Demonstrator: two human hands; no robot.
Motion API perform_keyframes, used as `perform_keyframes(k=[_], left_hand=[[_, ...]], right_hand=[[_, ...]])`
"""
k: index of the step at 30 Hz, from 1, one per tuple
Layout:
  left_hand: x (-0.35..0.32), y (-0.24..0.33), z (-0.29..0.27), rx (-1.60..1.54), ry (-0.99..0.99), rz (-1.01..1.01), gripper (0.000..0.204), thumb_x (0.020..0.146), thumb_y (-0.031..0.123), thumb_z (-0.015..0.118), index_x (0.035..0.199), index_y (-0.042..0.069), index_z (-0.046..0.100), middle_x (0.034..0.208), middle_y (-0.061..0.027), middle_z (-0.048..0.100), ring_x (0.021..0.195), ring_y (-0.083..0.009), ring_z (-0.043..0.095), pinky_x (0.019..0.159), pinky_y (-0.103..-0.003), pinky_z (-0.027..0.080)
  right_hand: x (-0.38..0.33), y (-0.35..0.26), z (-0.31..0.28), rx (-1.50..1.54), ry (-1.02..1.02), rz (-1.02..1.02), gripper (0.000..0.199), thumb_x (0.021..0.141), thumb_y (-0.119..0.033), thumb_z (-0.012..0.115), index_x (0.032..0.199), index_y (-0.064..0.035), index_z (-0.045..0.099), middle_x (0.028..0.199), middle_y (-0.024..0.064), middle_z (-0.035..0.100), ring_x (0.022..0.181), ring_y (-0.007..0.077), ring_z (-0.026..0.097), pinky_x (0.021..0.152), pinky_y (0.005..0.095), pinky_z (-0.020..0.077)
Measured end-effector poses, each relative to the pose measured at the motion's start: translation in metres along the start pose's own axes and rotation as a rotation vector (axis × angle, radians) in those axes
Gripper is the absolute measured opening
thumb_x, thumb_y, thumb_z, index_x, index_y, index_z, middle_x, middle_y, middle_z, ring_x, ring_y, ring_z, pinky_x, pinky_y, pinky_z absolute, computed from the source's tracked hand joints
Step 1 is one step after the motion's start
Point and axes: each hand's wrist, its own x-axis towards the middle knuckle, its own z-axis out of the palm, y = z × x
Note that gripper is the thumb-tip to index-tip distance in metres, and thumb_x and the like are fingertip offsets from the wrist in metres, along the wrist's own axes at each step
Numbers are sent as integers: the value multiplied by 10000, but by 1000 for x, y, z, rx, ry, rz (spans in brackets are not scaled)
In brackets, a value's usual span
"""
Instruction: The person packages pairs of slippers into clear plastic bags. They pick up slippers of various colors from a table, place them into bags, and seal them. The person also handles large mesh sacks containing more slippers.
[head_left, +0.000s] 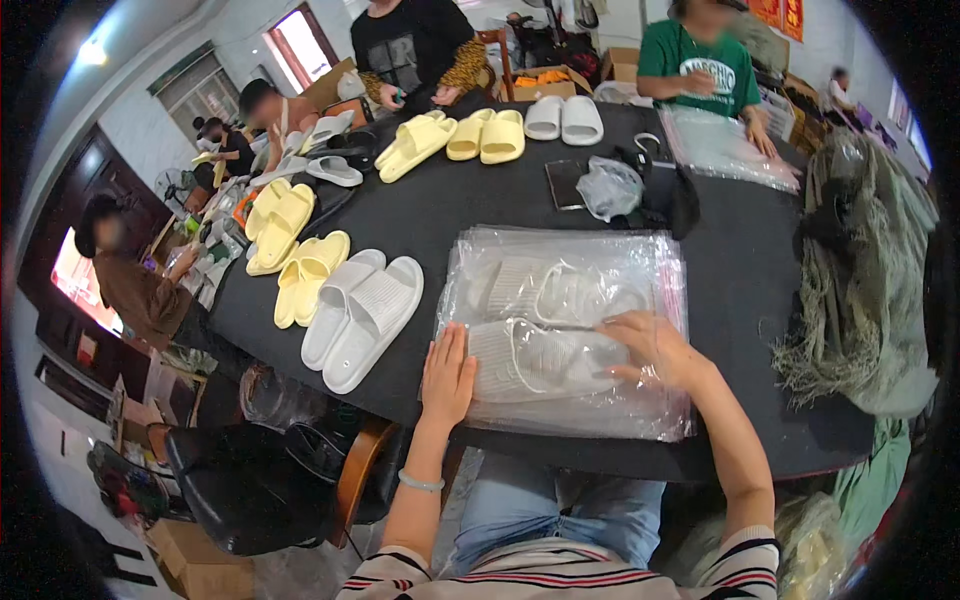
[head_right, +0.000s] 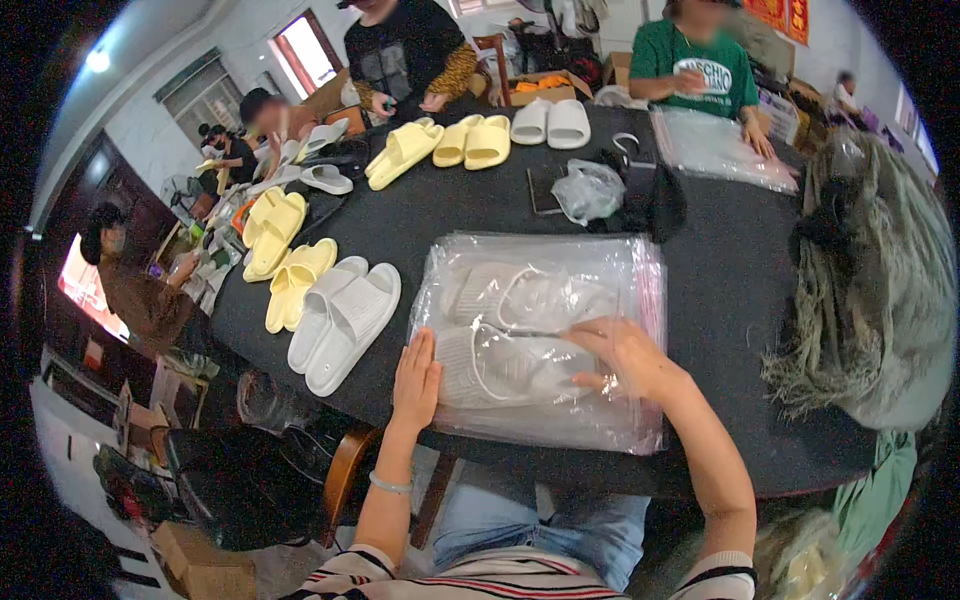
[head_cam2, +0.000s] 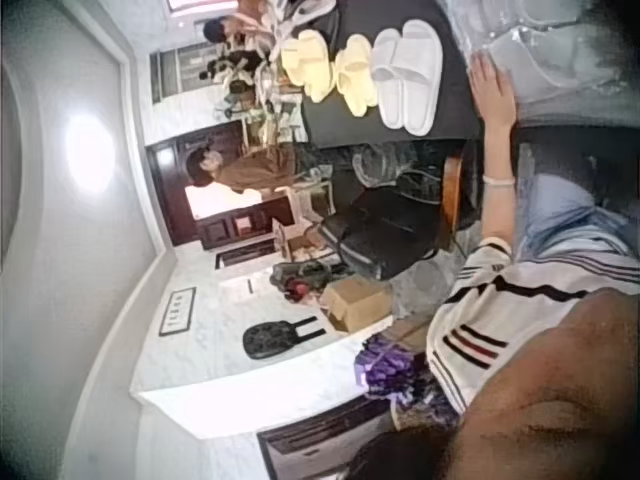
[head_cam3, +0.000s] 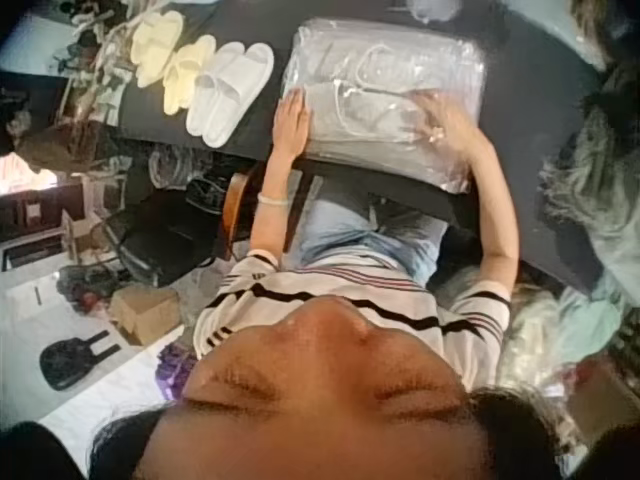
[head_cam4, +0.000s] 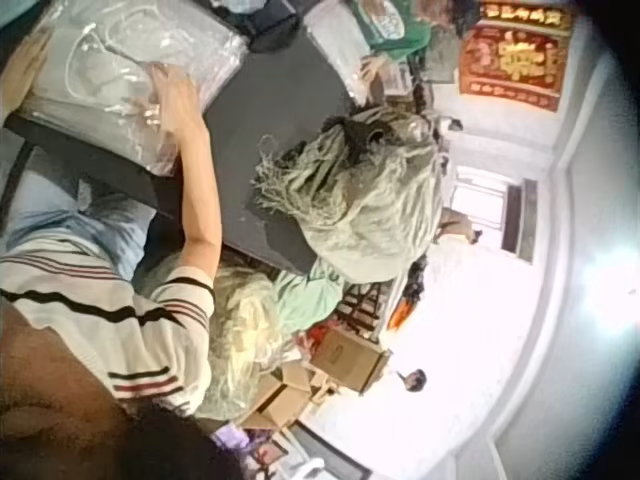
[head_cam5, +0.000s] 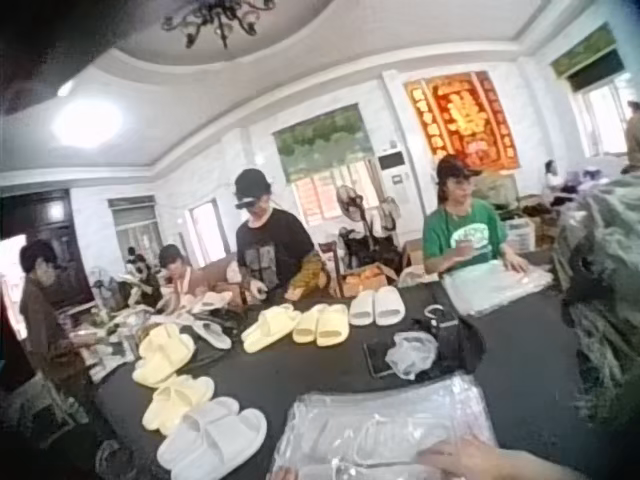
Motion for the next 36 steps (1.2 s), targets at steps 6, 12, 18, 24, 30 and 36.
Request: perform_keyframes(k=[6,12,18,24,30,36], left_hand=[[-5,-6,-4,123,30,37,558,981,343,413,1408,-13,369,1439,-242,384,1348,-372,351,1119,-500,238],[-1,2,-3,95,7,43,647,983,448,357,1446,-2,311,1461,-234,357,1363,-359,334,1140,-478,202],[-2,-2,-5,162,-29,-6,719,974,497,339,1470,-12,235,1497,-232,297,1386,-339,305,1158,-458,152],[-1,5,-3,284,-47,17,881,876,635,448,1409,-56,333,1441,-252,375,1369,-341,336,1131,-512,207],[-4,19,-11,339,-161,-47,1007,772,742,514,1455,29,317,1495,-273,268,1424,-339,225,1154,-485,148],[-2,19,-10,324,-139,-46,1023,743,758,529,1447,38,346,1490,-276,276,1420,-342,234,1155,-479,138]], right_hand=[[56,-26,10,-265,-47,-442,496,772,-298,697,1251,-210,600,1418,254,390,1273,411,432,1049,460,381],[96,-22,32,-244,-139,-333,377,868,-345,590,1209,-191,631,1099,165,553,1094,360,533,940,486,423],[79,-15,22,-288,-73,-278,329,915,-297,532,1213,-197,629,957,117,583,1014,334,554,946,469,398],[0,-1,-15,-264,-64,-134,291,848,-128,588,1131,-126,659,1030,79,626,1110,301,535,971,444,385],[-96,44,-60,-37,177,261,152,800,-26,595,937,9,651,946,154,598,909,338,555,812,391,434],[-120,17,-101,-127,537,515,260,944,-190,553,960,61,619,945,125,552,865,247,561,780,334,450]])
